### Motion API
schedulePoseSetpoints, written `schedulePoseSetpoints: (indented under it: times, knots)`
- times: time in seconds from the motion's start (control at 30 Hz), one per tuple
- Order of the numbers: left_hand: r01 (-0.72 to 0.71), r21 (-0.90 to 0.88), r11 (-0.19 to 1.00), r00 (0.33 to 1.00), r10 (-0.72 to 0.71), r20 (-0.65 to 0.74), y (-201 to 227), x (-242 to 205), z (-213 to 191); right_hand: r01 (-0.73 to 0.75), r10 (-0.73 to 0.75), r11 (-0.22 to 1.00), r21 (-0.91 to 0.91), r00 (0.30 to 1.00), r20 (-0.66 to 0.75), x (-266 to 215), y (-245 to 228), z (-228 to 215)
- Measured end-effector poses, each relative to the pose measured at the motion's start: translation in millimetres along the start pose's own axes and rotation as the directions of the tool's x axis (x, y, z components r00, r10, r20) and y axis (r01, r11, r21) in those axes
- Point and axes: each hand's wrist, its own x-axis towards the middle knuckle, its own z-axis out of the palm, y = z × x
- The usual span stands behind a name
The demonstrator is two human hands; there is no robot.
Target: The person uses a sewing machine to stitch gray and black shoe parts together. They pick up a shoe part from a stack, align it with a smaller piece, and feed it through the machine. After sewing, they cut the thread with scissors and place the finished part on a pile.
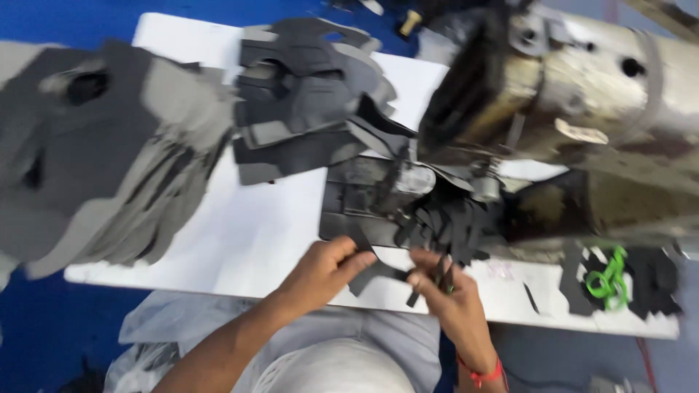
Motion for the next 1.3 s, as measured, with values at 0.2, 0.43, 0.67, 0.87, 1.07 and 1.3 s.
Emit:
schedulePoseSetpoints:
  times: [0.2,0.43,0.67,0.87,1.07,1.3]
  knots:
    - [-0.284,0.416,0.864,0.948,0.319,-0.014,15,-26,-87,-0.130,0.231,0.931,-0.340,0.933,0.277,-9,31,9]
    - [0.225,0.839,0.495,0.653,0.563,-0.508,29,-61,-317,-0.264,0.304,0.929,-0.260,0.945,0.124,-17,58,-9]
    - [0.656,0.690,0.306,0.670,0.184,-0.719,-35,-52,-387,-0.260,0.297,0.940,-0.223,0.942,0.154,-21,67,-12]
    - [0.550,0.746,0.375,0.539,0.523,-0.661,40,-64,-335,-0.236,0.320,0.924,-0.301,0.908,0.270,-24,78,-8]
    - [-0.056,0.151,0.987,0.622,0.153,-0.768,142,-102,-223,-0.276,0.442,0.865,-0.419,0.813,0.378,-39,51,47]
    - [-0.238,-0.231,0.943,0.914,0.137,-0.383,21,-79,-94,-0.304,0.177,0.934,0.189,0.852,0.493,-47,120,14]
